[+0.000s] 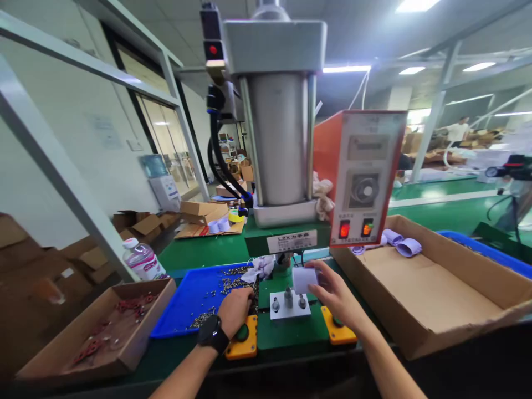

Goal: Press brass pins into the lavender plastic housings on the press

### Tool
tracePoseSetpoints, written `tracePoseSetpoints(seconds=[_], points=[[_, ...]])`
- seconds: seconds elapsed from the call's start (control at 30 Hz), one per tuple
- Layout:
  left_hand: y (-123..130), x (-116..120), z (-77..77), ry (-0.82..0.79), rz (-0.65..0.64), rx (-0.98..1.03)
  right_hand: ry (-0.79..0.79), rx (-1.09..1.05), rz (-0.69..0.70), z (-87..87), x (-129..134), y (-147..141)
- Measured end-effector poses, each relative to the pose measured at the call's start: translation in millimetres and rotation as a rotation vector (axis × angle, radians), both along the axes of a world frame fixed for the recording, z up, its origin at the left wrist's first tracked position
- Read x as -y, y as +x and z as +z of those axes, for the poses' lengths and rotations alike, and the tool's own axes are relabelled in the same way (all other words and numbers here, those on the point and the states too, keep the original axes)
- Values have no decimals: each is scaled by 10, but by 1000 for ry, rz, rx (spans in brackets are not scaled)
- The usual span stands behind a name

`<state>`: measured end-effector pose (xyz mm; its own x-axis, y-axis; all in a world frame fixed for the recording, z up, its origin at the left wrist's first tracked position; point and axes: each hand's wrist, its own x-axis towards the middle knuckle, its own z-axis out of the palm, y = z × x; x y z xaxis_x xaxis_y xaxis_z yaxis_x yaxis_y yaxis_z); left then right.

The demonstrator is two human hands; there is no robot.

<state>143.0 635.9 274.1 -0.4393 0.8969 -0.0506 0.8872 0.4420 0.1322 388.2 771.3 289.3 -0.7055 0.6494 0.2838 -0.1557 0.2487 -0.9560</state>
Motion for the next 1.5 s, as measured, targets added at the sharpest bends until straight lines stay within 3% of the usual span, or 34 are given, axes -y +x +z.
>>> tracePoseSetpoints(seconds=[0.27,0.5,0.57,0.67,0.8,0.97,1.13,1.2,1.33,1.4,1.5], points=[[47,63,9,48,15,31,152,106,-70,63,16,-282],[28,56,-47,106,17,51,626,267,-137,223,109,-400],[35,47,-20,139,24,57,648,283,-198,135,167,-450],[113,136,81,220,40,57,567,233,-321,-130,259,-521],[330,528,131,292,35,88,467,127,-451,-411,335,-572],[548,982,-91,279,-52,155,443,93,-509,-464,425,-588],[658,970,-143,193,17,96,426,89,-738,-499,602,-722],[665,933,-119,156,42,77,423,83,-760,-499,617,-724],[602,944,-163,128,31,61,623,154,-676,-646,518,-358],[584,964,-217,121,-2,62,810,227,-748,-890,455,-45],[646,956,-249,111,9,30,1032,308,-974,-1373,376,361]])
